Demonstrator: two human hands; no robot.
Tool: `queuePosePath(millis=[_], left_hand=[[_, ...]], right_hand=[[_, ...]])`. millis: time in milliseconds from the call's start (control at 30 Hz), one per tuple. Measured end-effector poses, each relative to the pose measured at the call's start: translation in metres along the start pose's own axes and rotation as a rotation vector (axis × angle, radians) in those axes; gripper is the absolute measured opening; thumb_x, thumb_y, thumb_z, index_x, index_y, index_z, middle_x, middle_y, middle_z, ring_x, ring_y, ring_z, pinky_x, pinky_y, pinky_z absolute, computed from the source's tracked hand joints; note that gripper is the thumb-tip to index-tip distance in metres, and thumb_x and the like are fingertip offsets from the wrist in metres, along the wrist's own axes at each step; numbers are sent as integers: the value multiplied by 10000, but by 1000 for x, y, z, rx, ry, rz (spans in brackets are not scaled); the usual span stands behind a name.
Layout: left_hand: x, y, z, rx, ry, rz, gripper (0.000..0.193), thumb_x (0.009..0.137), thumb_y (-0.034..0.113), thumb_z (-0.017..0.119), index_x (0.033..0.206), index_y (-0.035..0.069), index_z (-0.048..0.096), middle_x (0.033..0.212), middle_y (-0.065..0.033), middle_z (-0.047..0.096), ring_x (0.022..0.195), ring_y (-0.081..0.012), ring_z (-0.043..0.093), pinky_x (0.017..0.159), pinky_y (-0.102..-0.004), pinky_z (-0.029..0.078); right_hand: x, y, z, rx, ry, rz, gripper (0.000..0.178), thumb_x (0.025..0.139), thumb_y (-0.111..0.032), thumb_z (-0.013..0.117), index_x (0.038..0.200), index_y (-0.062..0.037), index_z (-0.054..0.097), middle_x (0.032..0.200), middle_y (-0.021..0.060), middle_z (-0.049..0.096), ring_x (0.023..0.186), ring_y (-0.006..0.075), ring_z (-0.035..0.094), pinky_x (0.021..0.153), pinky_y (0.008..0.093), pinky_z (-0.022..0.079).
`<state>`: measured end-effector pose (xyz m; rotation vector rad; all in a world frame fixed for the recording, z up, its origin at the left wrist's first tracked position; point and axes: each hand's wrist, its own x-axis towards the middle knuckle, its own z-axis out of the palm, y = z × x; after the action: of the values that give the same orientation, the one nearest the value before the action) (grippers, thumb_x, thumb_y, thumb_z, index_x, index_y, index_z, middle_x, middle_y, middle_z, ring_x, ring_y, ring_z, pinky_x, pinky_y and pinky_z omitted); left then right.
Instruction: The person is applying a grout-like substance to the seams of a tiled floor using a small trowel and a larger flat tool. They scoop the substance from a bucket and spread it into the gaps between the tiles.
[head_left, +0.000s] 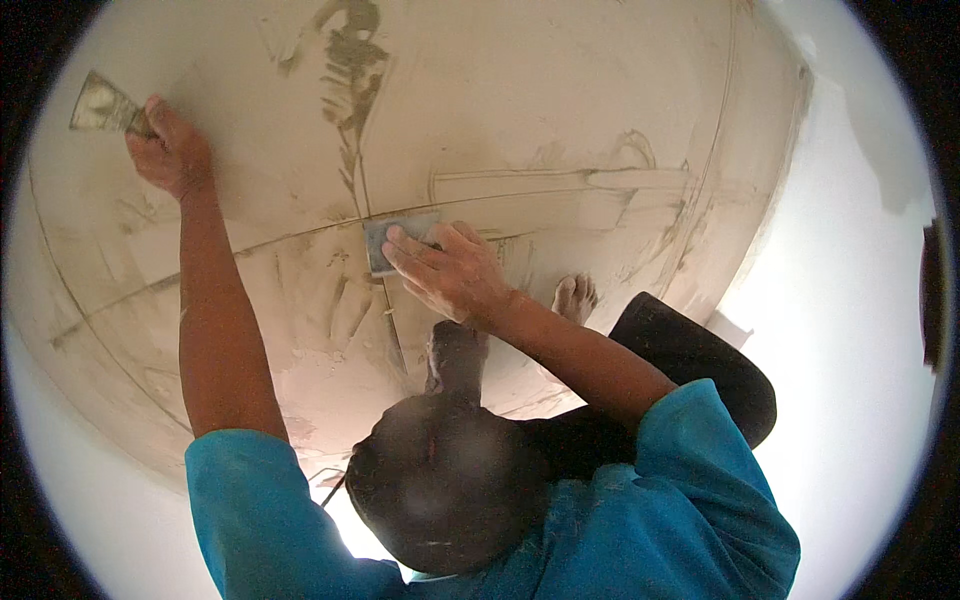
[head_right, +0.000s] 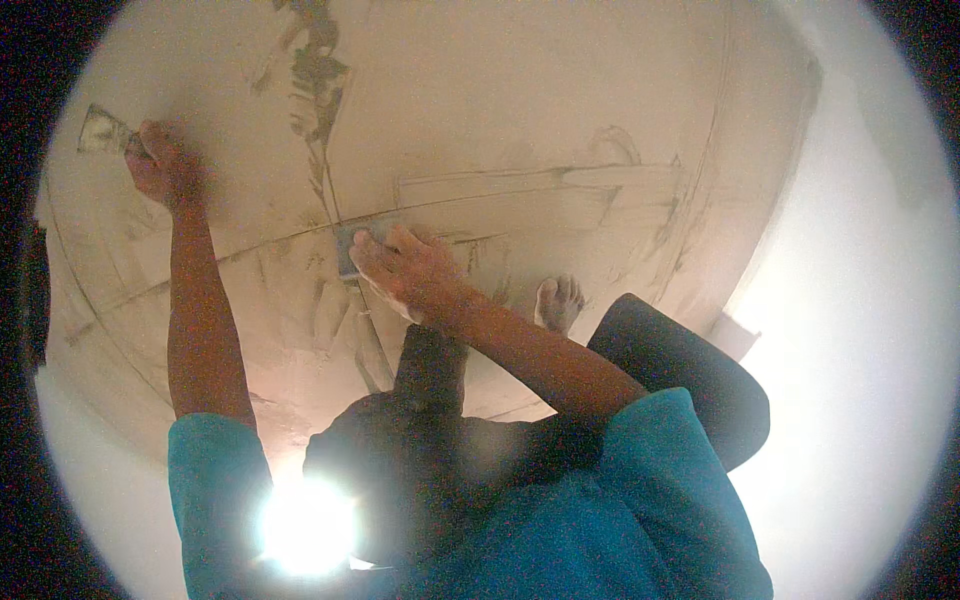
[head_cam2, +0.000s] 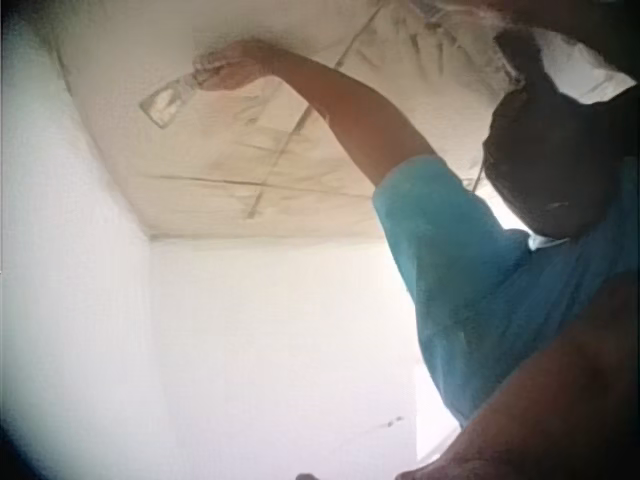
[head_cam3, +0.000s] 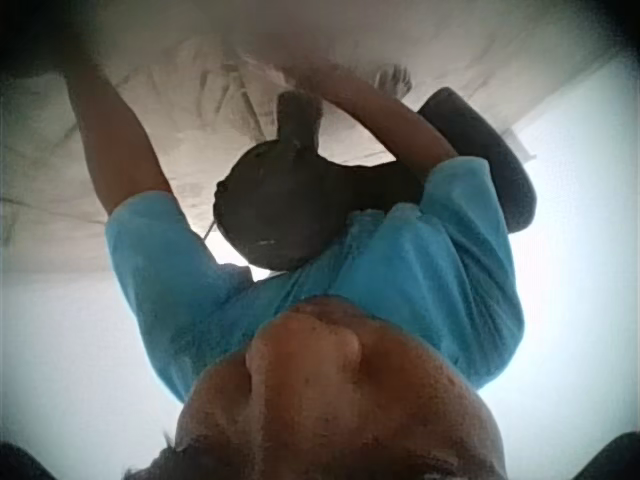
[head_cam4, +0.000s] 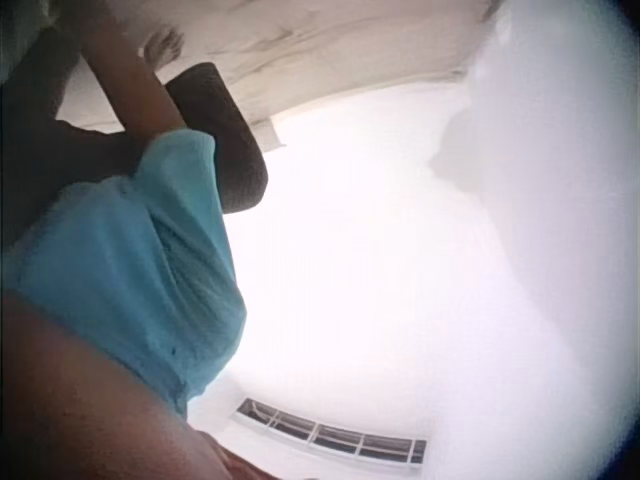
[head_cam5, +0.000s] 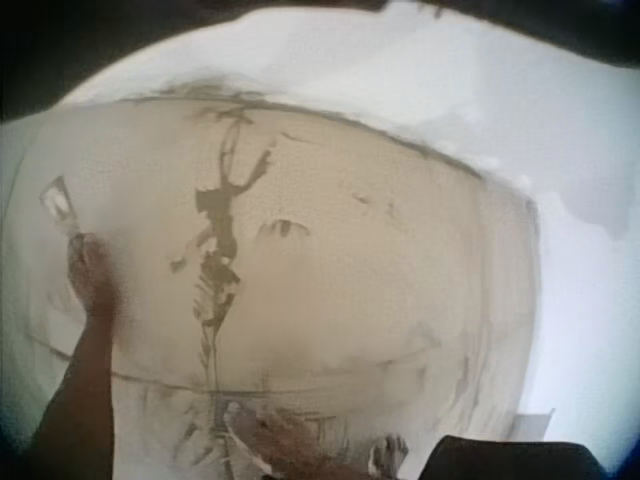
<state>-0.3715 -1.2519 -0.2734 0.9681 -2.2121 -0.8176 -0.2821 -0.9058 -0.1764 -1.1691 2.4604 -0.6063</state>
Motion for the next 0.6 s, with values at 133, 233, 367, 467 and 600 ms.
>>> queuePosePath(millis=[133, 233, 367, 467, 600], left_hand=[[-1, 10, 0, -25, 0, -23, 448, 868, 406, 555, 835, -41, 547, 752, -145, 591, 676, -278, 558, 656, -401, 448], [3, -2, 10, 46, 30, 33, 424, 857, 389, 577, 876, -34, 567, 785, -164, 597, 698, -284, 566, 664, -398, 451], [35, -63, 18, 482, 40, 422, 384, 858, 380, 592, 948, 6, 601, 837, -178, 609, 757, -307, 591, 676, -407, 457], [49, -99, 17, 569, 33, 544, 301, 883, 332, 578, 991, 54, 619, 858, -154, 620, 785, -310, 608, 670, -423, 472], [93, -135, 5, 309, 40, 575, 406, 897, 381, 558, 967, -13, 620, 886, -157, 656, 787, -289, 630, 681, -396, 495]], right_hand=[[-25, 22, -7, 33, 27, 208, 581, 679, -136, 751, 1231, -146, 571, 1214, 20, 608, 858, 219, 560, 730, 340, 473], [-30, 39, -9, -67, 301, 175, 557, 684, -166, 742, 1217, -151, 578, 1187, 21, 616, 861, 219, 562, 740, 349, 477], [-49, 11, 28, -9, 286, 147, 487, 673, -180, 748, 1143, -146, 623, 1107, 50, 635, 821, 229, 569, 723, 365, 480], [-79, 24, -12, -82, 310, 480, 400, 661, -155, 761, 1047, -124, 660, 940, 92, 636, 787, 258, 576, 699, 389, 484], [-172, 166, -87, -231, 763, 1017, 295, 732, -249, 737, 939, -52, 665, 834, 119, 675, 730, 242, 655, 665, 349, 505]])
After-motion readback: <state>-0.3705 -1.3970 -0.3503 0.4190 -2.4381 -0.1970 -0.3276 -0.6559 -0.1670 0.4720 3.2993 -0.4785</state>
